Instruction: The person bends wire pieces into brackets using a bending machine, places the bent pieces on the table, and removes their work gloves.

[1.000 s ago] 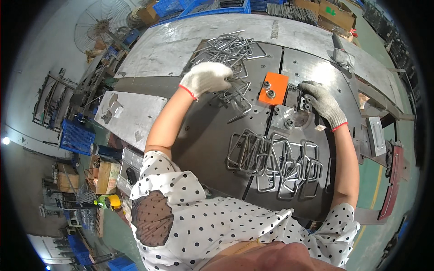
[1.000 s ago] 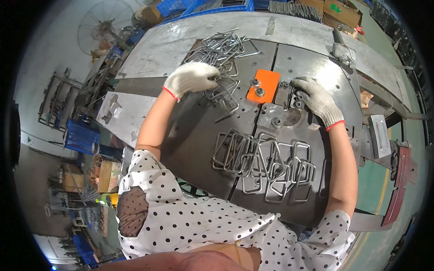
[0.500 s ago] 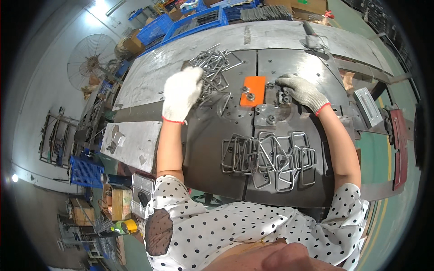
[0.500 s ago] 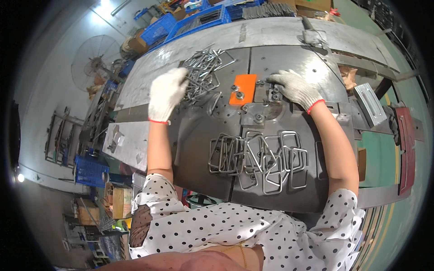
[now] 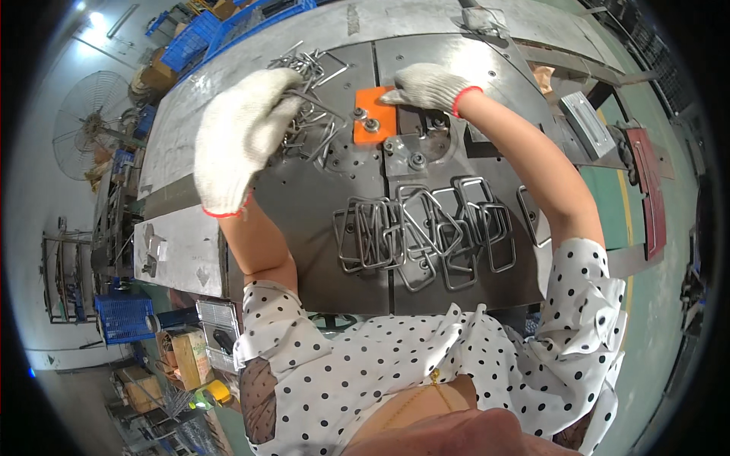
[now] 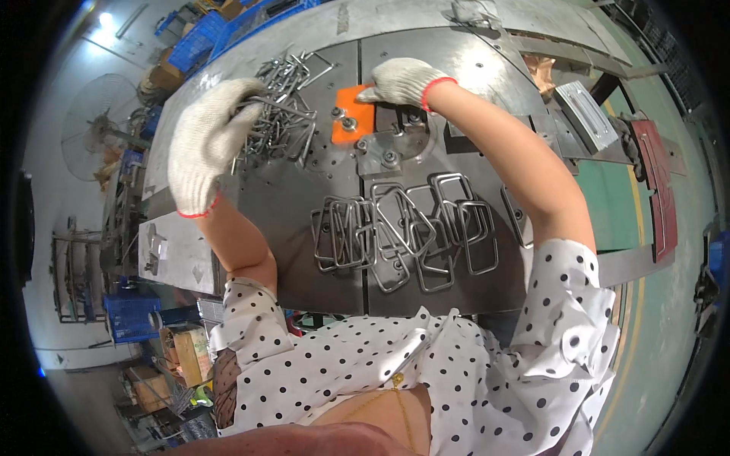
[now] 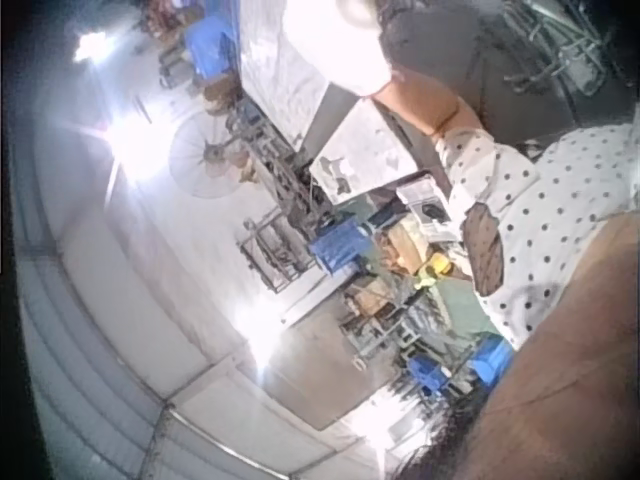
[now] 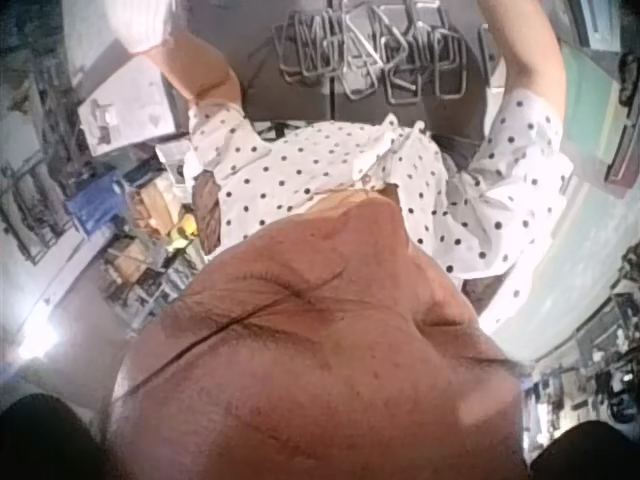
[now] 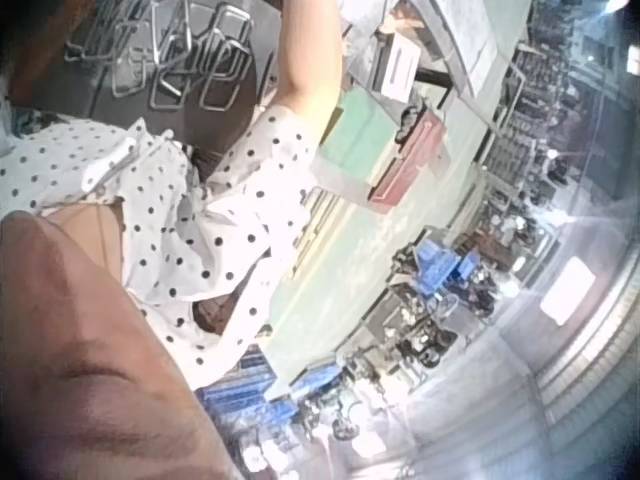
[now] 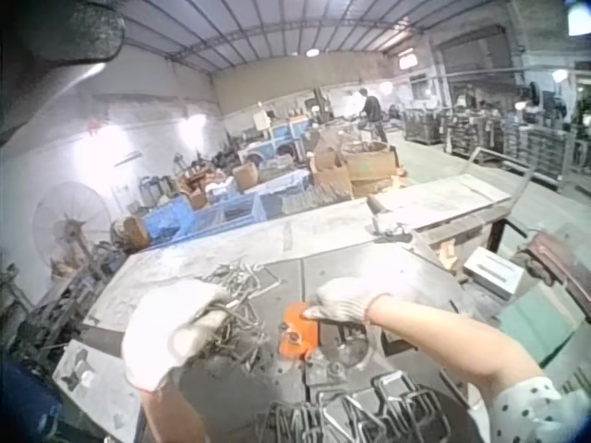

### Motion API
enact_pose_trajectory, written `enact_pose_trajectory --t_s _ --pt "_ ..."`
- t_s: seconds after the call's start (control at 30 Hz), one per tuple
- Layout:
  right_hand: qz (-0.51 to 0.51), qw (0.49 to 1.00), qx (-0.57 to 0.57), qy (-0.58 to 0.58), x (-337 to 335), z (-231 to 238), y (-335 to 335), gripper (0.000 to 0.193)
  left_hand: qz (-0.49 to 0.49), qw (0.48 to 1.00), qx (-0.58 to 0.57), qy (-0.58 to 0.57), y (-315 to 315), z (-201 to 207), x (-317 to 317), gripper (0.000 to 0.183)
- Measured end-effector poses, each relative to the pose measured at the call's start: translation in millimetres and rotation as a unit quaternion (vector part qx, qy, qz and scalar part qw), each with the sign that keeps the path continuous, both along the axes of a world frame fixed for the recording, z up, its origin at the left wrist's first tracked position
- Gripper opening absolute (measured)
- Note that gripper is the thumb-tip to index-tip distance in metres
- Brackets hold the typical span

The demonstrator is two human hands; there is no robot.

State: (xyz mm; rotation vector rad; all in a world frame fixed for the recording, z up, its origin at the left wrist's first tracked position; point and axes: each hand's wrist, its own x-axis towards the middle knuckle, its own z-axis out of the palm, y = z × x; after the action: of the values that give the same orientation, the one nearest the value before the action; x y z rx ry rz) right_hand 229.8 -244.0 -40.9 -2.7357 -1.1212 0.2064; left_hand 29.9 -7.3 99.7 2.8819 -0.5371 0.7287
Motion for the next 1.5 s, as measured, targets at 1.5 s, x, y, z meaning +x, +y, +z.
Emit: enact_pose_trajectory --t_s 1.5 --pt "-0.194 0.955 0.22 -0.05 -252.7 -12.7 -210.8 0.051 -0.174 0.98 -0.017 -0.1 3.7 -13.9 3.6 0.025"
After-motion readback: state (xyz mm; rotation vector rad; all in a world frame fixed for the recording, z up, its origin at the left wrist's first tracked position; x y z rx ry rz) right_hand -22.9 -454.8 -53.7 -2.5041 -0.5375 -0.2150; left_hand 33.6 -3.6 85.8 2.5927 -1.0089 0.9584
